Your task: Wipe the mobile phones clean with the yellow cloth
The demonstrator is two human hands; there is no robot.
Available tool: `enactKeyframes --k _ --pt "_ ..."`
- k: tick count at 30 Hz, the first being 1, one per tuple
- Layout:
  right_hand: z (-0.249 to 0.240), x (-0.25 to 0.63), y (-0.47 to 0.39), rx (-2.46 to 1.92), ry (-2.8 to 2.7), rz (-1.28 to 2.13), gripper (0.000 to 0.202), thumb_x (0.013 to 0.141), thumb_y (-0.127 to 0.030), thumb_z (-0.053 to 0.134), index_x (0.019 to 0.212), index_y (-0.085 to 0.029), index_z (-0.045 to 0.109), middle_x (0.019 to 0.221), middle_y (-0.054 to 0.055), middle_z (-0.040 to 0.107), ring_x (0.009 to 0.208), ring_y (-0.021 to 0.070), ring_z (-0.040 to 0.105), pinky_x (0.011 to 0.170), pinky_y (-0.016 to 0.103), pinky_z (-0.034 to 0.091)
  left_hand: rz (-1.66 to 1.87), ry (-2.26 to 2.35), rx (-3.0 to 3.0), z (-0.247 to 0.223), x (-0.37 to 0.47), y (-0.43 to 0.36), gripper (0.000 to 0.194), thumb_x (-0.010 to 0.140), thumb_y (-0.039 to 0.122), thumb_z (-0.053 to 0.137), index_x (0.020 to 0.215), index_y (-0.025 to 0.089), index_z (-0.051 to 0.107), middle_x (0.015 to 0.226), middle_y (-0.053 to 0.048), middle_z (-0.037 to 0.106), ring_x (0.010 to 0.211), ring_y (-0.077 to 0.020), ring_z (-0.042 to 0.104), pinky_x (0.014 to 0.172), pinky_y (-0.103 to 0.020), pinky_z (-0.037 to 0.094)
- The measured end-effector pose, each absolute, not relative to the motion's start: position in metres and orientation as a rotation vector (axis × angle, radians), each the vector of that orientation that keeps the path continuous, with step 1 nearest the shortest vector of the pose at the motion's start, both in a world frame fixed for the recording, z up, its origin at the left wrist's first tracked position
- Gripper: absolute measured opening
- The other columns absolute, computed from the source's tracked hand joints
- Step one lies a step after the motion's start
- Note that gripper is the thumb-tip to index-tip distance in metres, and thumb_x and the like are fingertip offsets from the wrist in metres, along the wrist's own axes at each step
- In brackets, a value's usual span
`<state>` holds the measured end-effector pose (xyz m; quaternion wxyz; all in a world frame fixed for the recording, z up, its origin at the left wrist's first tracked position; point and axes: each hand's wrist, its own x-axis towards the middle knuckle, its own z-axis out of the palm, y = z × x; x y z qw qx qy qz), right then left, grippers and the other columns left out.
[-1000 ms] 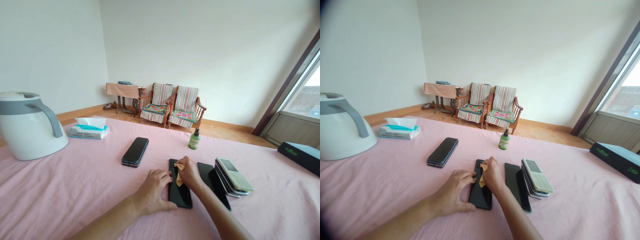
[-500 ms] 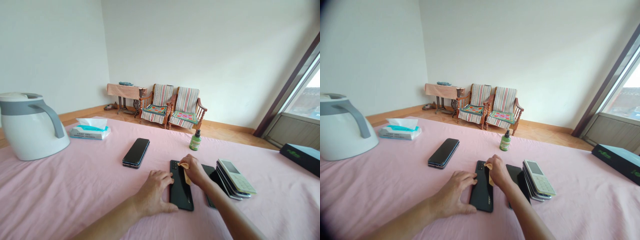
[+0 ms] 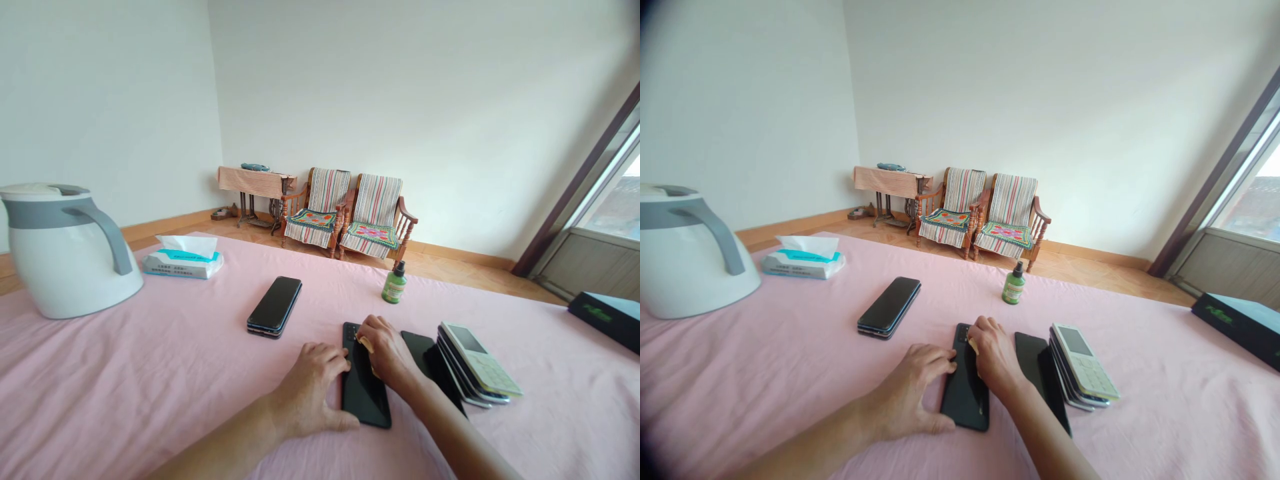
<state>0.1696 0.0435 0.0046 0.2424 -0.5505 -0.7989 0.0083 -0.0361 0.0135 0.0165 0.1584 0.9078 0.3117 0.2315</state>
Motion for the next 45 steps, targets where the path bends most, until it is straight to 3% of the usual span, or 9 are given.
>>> enactKeyframes --k 5,18,24,32,37,45 --pt "0.0 0.176 0.05 -1.531 -2.158 0.031 0.034 0.077 0.001 0.045 0.09 -0.02 0.067 0.09 0.006 0.058 0.086 0.0179 0.051 0.077 0.027 0.039 0.657 0.895 2.605 0.015 -0.036 0.014 0.06 0.061 0.054 0.075 0.107 0.016 0.062 0.121 -0.013 0.059 0.108 -0.0312 0.053 0.093 -0.046 0.037" --pt "0.0 0.174 0.047 -1.513 -2.099 0.094 0.033 0.079 0.001 0.046 0.091 -0.019 0.07 0.088 0.007 0.058 0.086 0.0185 0.052 0.075 0.027 0.042 0.653 0.904 2.597 0.014 -0.035 0.014 0.064 0.055 0.052 0.08 0.106 0.016 0.063 0.121 -0.013 0.059 0.108 -0.0313 0.053 0.094 -0.045 0.036" --pt "0.002 0.173 0.032 -1.431 -2.147 0.153 0.033 0.077 0.002 0.048 0.086 -0.021 0.07 0.087 0.005 0.057 0.083 0.0167 0.054 0.07 0.025 0.042 0.632 0.893 2.603 0.017 -0.035 0.014 0.058 0.061 0.054 0.075 0.105 0.018 0.063 0.118 -0.011 0.061 0.105 -0.0307 0.055 0.092 -0.046 0.037" --pt "0.001 0.167 0.036 -1.456 -2.031 0.183 0.032 0.074 0.003 0.046 0.079 -0.018 0.07 0.084 0.006 0.057 0.083 0.017 0.055 0.073 0.026 0.043 0.628 0.914 2.603 0.018 -0.035 0.013 0.067 0.053 0.051 0.082 0.107 0.017 0.063 0.121 -0.013 0.059 0.108 -0.0315 0.053 0.094 -0.045 0.037" --pt "-0.002 0.17 0.043 -1.48 -1.975 0.214 0.03 0.07 0.003 0.048 0.074 -0.018 0.069 0.077 0.003 0.058 0.07 0.0127 0.057 0.066 0.022 0.043 0.637 0.893 2.608 0.017 -0.035 0.014 0.06 0.059 0.054 0.076 0.105 0.018 0.063 0.118 -0.012 0.06 0.105 -0.0308 0.054 0.092 -0.045 0.038" --pt "-0.016 0.167 0.073 -1.564 -1.858 0.157 0.027 0.07 0.001 0.047 0.074 -0.015 0.069 0.074 0.004 0.055 0.067 0.014 0.054 0.064 0.024 0.041 0.635 0.877 2.62 0.016 -0.036 0.016 0.057 0.063 0.057 0.072 0.104 0.018 0.061 0.116 -0.011 0.06 0.104 -0.0309 0.054 0.09 -0.044 0.038"
